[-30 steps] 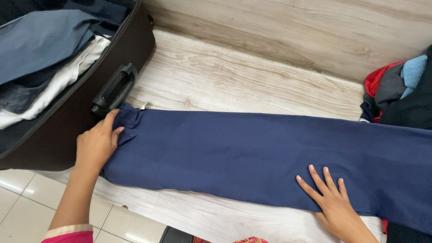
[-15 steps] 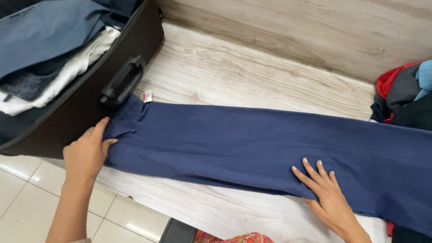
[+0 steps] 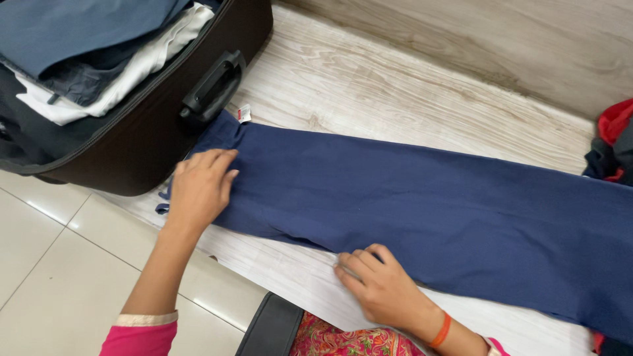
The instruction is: The person folds a white long-sleeved shirt and two pairs of dark pants on a light-colored floor. They smooth each garment, fold it into a compact rectangle, and place it into an open black suitcase.
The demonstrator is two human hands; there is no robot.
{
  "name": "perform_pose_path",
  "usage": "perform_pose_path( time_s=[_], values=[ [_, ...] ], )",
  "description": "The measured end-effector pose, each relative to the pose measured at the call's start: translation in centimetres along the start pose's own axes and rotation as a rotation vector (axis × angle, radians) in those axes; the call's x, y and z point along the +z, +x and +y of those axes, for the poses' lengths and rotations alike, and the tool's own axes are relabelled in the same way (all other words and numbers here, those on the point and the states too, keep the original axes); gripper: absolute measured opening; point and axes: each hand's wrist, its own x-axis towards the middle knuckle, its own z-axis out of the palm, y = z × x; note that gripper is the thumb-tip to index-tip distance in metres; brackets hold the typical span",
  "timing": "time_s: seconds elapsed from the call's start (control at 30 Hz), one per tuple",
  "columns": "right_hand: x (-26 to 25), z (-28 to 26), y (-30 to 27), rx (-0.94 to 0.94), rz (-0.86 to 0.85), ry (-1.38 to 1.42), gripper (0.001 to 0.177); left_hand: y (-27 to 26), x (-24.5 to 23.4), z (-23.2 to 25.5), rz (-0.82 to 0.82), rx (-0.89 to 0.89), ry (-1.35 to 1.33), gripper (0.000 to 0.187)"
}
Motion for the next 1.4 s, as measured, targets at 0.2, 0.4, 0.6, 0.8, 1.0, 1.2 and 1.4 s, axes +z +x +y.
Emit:
perform_pose_path(
  time_s=[0.2,0.4,0.6,0.8,1.0,1.2,1.4],
  values=[
    [2.2,-3.0,3.8,0.198,0.155,0.193,0.051,2.2,5.0,-0.2,-0.321,-0.022,0.036,0.073],
    [0.9,-2.6,2.1,0.528,0.181,0.112,0.053,3.3,7.3,-0.7,-0.326,-0.037,0.017,0.087],
    [-0.1,-3.1,0.6,0.609,0.344,-0.163,0.074,4.9,8.1,-0.6,-0.364,-0.044,0.021,0.088],
    [0.0,-1.5,-0.6,0.733,0.365,0.015,0.06,5.1,7.9,-0.8,-0.358,-0.028,0.034,0.087],
    [0.5,-1.1,1.0,0.777,0.135,-0.092,0.066,4.5,8.1,-0.7,-0.288,-0.021,0.06,0.084],
    [2.9,-0.7,1.8,0.659,0.226,-0.12,0.081,4.5,8.0,-0.6,-0.268,-0.019,0.064,0.088],
    [4.9,0.9,1.6,0.614,0.398,0.3,0.079,4.4,8.1,-0.6,-0.256,-0.028,0.052,0.091]
  ],
)
